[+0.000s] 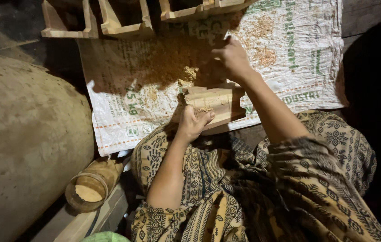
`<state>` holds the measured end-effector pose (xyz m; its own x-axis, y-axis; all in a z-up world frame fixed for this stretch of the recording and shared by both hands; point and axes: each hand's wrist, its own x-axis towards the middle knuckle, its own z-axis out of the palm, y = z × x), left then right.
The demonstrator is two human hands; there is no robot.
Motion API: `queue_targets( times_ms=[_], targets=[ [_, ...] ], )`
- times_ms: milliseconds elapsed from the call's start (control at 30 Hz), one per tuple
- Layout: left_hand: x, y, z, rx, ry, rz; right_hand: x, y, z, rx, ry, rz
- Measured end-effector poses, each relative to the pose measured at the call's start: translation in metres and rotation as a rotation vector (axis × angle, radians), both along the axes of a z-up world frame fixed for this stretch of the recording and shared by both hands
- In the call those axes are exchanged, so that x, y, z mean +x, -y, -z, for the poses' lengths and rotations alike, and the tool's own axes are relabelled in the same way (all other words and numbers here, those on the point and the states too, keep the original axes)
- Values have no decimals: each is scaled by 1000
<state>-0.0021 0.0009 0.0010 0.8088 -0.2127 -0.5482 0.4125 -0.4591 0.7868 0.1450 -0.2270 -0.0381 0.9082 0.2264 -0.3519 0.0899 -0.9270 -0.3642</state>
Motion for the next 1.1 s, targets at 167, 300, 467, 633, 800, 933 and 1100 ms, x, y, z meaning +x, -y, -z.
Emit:
queue_targets(
  times_ms=[167, 300, 467, 633, 800, 933, 1100],
  targets=[
    [-2, -1, 18, -114, 97, -63, -61, 11, -48, 565, 322, -108],
    [-4, 4, 31, -298, 286, -145, -89, -16, -53, 580, 295, -181],
    [-8, 2, 41, -327, 302, -153, -88, -13, -12, 434, 422, -31],
    [-10, -6, 64, -165, 396, -86, -87, -41, -42, 465, 510, -43],
    [-5, 9, 30, -119, 450, -102, -70, -51, -54, 482, 644, 28],
    [-5, 17, -9, -110, 262, -106, -34, -35, -60, 601, 418, -113],
    [-3, -1, -2, -57, 192, -98, 25, 23, 128, -15, 555, -288]
  ],
)
